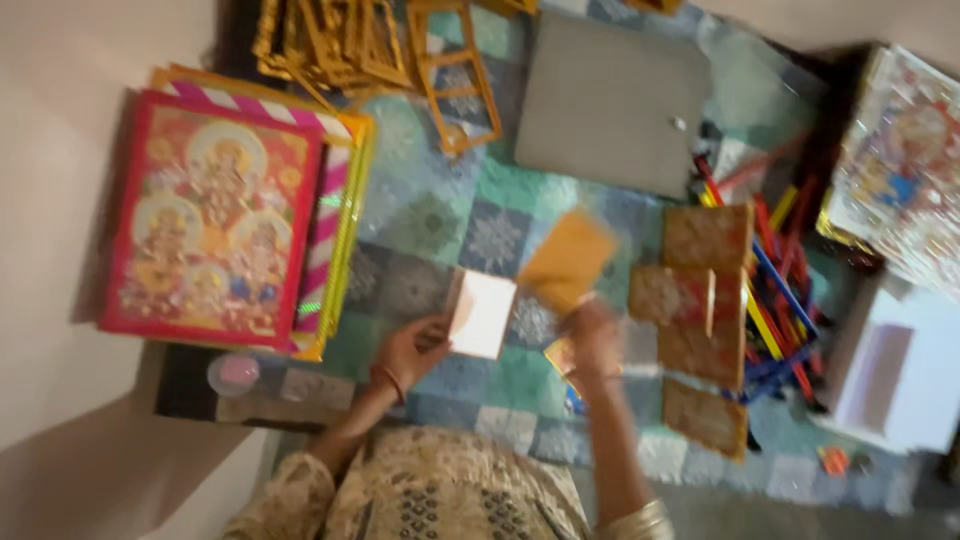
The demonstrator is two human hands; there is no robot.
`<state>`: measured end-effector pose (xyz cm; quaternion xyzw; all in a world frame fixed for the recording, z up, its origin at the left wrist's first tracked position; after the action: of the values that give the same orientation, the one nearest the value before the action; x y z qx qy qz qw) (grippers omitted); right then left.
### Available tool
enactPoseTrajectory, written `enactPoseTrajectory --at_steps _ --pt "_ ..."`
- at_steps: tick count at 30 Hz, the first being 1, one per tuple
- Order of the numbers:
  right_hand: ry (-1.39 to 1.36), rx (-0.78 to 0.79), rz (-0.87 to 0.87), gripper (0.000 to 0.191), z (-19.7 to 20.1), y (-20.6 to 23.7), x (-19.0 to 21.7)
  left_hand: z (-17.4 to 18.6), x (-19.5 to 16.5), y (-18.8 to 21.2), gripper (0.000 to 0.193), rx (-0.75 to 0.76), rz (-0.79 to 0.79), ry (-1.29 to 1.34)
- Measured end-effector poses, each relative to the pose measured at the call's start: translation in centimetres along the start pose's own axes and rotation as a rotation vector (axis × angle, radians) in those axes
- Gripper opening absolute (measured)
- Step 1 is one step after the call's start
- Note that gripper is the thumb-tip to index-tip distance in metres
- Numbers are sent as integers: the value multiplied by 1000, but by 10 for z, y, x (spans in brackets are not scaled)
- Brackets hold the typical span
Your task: The person assembles small wooden picture frames at a work table. They place a religious picture print into a frame, insert a white backing board behind it, press the backing into place, and set the finished frame onto a stack of completed frames, repeating the cycle for several frames.
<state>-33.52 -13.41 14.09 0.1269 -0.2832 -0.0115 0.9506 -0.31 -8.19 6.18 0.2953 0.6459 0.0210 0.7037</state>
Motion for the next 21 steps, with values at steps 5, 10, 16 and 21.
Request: enactPoseTrajectory --at_steps 5,10,16,21 --pt "-1352 330 -456 36 -118 77 13 6 2 -14 53 54 -95 7" --pt "-1270 318 -448 31 -141 61 12 12 4 -23 52 67 -113 -69" --pt "-1054 123 -305 29 -119 30 25 9 5 -30 51 115 -175 67" --pt "-1107 35 -371 19 -118 26 35 10 -2 -29 53 125 -173 13"
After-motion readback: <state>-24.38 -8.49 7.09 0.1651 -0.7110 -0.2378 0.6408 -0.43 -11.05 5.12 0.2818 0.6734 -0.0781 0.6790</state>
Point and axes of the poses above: each hand's wrist, its own y-axis away from the middle knuckle, its own z-axis out of the back of the hand, x = y × z, the point moved 4 cm from there along -y, towards the middle knuckle, and after that the axes turned 13 degrees about x, right-handed, at the moved point
